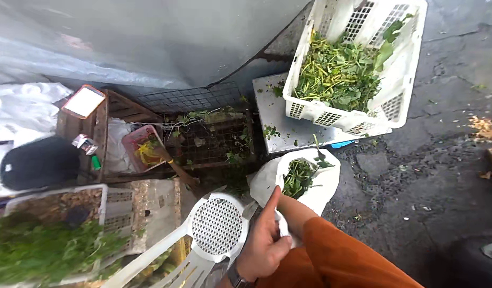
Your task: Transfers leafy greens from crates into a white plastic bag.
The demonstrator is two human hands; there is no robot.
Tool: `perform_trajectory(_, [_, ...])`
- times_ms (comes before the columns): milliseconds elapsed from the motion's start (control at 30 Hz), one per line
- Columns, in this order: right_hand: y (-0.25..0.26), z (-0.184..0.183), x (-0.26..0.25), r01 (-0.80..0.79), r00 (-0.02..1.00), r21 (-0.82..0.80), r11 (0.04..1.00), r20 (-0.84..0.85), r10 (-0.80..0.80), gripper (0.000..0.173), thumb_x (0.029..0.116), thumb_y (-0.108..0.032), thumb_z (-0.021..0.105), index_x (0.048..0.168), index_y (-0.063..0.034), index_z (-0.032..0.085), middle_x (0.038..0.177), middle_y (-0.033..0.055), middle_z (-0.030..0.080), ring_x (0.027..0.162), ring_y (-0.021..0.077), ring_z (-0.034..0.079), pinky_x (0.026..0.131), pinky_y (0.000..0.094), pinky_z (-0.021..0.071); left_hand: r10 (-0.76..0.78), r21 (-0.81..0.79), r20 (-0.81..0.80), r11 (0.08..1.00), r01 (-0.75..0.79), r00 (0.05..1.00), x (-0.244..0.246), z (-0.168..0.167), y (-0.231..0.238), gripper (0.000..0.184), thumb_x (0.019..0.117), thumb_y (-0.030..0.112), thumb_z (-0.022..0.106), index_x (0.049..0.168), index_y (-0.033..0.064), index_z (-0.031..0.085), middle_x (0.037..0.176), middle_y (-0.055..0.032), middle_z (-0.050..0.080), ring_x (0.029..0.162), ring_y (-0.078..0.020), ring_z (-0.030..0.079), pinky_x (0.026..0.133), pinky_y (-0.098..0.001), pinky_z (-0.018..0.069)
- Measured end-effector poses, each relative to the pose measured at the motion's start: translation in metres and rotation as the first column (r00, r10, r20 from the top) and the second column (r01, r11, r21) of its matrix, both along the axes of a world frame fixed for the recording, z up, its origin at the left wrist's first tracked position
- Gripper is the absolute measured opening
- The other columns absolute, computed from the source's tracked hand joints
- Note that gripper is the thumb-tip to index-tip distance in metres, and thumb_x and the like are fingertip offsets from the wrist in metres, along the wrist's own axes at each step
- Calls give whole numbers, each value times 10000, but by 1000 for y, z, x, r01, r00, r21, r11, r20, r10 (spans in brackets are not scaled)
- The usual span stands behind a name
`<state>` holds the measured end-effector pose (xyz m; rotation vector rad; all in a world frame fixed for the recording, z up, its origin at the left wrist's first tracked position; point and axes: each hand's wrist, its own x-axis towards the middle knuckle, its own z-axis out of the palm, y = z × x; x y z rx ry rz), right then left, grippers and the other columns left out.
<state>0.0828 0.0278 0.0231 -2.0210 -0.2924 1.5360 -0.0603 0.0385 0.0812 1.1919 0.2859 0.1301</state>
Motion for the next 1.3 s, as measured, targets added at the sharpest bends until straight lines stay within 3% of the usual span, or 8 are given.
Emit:
perform_trajectory(67, [-12,7,-1,-242,968,4,970,63,241,420,1096,-124,447,1483,37,468,1509,158,531,1407,179,478,1178,284,343,52,45,-23,998,-51,998,2,5,0,998,815,-136,569,1645,23,38,1426,-177,557,773,-113,666,660,-299,598])
perform_trajectory(200, [-51,-73,11,-673,724,272,687,434,537,557,893,26,679,1395,185,499,1492,443,390,1463,623,237,1184,783,33,215,29,-30,976,-214,976,-1,8,24,1011,804,-150,551,1648,38,27,1542,-190,447,808,-130,662,618,-293,573])
perform_trajectory(300, [-74,-41,44,-645,757,345,682,171,630,356,958,-155,642,1304,-71,657,1261,121,680,1185,246,643,1037,519,518,278,-8,-19,961,-278,960,-3,5,36,1002,803,-141,556,1650,39,52,1565,-199,420,768,-126,626,570,-282,534])
perform_trajectory(467, [-136,-57,89,-791,608,-38,611,-164,777,360,1041,-322,557,1186,-31,711,1179,204,703,1139,349,657,1023,602,485,282,47,-7,959,-281,959,16,0,22,998,795,-153,555,1653,51,88,1613,-191,359,710,-105,603,574,-291,541])
perform_trajectory(733, [-196,-82,150,-520,648,-659,543,110,754,433,1014,-273,601,1221,101,676,1311,339,625,1288,486,569,1079,670,416,121,339,-47,936,-98,992,35,2,-24,950,772,-171,623,1620,-17,224,1644,-243,308,1076,-276,685,898,-426,587])
perform_trajectory(1033, [-142,-26,94,-441,633,-300,846,564,530,458,928,-327,750,1234,10,697,1216,354,648,1163,572,599,958,776,447,133,311,22,941,-133,991,-12,4,15,901,784,-159,576,1602,-56,212,1642,-198,333,1393,-211,520,1115,-384,501])
perform_trajectory(1133, [-136,-77,131,-139,702,-396,908,608,372,1047,735,-149,879,1610,-65,311,1539,421,319,1377,657,343,1028,860,293,115,213,-23,971,-107,993,-19,-6,14,930,806,-118,572,1630,5,159,1573,-155,449,1163,-187,663,889,-366,613])
perform_trajectory(1300, [-188,-105,161,109,764,-324,940,633,129,353,968,-181,611,1286,-50,684,1273,282,659,1221,480,608,1003,708,467,122,139,-41,984,-115,992,-32,-4,22,1001,779,-172,549,1642,20,80,1563,-141,455,896,-156,694,653,-304,604])
